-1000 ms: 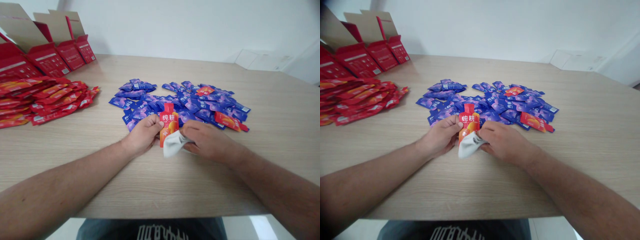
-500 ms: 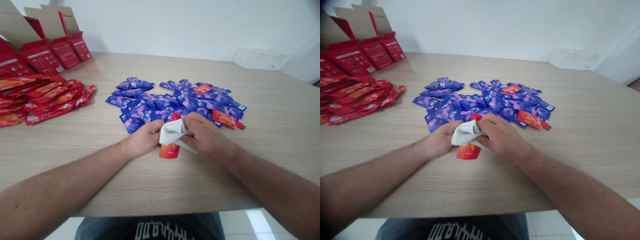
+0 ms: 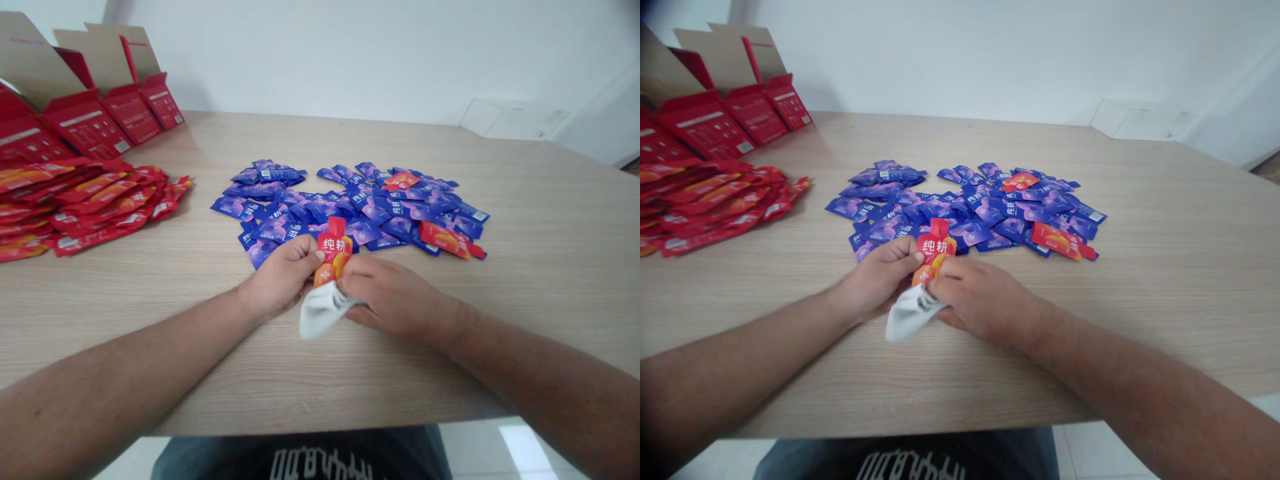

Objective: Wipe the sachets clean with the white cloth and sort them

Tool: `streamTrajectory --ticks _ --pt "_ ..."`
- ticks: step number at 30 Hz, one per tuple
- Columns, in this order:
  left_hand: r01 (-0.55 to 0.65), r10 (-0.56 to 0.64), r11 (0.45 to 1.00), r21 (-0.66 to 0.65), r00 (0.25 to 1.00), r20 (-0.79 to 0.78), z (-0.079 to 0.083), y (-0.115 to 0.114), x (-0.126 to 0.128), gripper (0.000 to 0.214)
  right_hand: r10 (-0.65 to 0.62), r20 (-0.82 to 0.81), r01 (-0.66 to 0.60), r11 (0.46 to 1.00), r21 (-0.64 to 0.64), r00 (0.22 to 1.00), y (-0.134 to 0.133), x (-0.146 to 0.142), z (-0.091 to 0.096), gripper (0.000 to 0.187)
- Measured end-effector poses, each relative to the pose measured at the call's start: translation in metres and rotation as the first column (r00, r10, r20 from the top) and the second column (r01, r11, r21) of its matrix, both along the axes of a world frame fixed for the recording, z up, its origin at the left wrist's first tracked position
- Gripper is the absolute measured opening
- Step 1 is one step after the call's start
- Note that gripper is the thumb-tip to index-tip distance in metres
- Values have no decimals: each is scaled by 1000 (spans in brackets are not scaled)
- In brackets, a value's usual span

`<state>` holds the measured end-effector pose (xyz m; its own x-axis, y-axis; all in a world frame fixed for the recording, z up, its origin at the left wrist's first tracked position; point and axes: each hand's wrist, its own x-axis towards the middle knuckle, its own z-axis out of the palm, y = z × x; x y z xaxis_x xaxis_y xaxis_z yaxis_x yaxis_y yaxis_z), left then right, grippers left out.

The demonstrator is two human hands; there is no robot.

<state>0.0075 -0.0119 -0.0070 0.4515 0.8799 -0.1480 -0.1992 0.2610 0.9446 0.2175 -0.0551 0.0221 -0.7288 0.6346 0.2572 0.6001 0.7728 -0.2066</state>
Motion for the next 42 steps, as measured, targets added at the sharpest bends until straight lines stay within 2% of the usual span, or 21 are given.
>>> streamTrajectory --ticks 2,4,6,7,9,12,14,17,20,23,26,27,29,33,35,38,42 --pt "1 -1 1000 11 1000 2 0 1 0 28 30 28 -30 1000 -7 999 -1 0 1 6" --pt "8 -5 996 89 1000 -29 0 3 -1 27 -46 -43 45 999 -24 998 4 7 5 10" --pt "-1 30 973 230 992 -125 1 5 -5 26 -142 -160 130 988 -81 977 10 15 8 19" --pt "-9 75 947 320 979 -192 3 5 -6 25 -201 -208 177 976 -127 957 12 17 9 23" --pt "-19 204 861 509 929 -310 7 4 -10 23 -240 -284 174 955 -240 928 14 19 8 30" --pt "-18 357 722 691 866 -350 14 -2 -12 18 -197 -347 53 922 -385 917 8 13 3 38" --pt "-1 365 670 743 871 -328 17 -7 -12 13 -170 -387 -25 892 -451 906 2 8 0 39" --pt "110 285 603 790 895 -342 15 -13 -11 5 -171 -465 -126 832 -540 869 -3 3 -2 37" --pt "216 239 565 796 881 -409 11 -14 -8 12 -234 -485 -129 786 -605 843 -2 4 -2 38" --pt "240 271 566 789 849 -453 7 -10 -7 22 -355 -437 16 790 -612 826 6 8 -5 44" --pt "241 270 574 783 847 -459 1 -4 -7 24 -484 -353 257 809 -528 800 16 13 -7 44" --pt "241 253 588 772 852 -459 -1 -2 -7 23 -515 -327 324 810 -489 793 19 15 -8 44" --pt "201 223 653 730 870 -439 -6 2 -7 21 -552 -285 399 799 -451 783 23 17 -8 43" --pt "-5 169 843 538 952 -256 -13 9 -4 33 -526 -293 329 789 -519 799 25 20 -6 44" --pt "-23 130 898 439 968 -216 -12 11 -4 35 -504 -309 288 791 -540 807 24 20 -5 42" --pt "27 110 917 397 942 -316 -7 12 -5 16 -489 -328 261 797 -545 808 23 18 -6 40" --pt "60 132 896 439 910 -394 -1 10 -8 21 -462 -347 234 813 -533 816 20 15 -6 40"
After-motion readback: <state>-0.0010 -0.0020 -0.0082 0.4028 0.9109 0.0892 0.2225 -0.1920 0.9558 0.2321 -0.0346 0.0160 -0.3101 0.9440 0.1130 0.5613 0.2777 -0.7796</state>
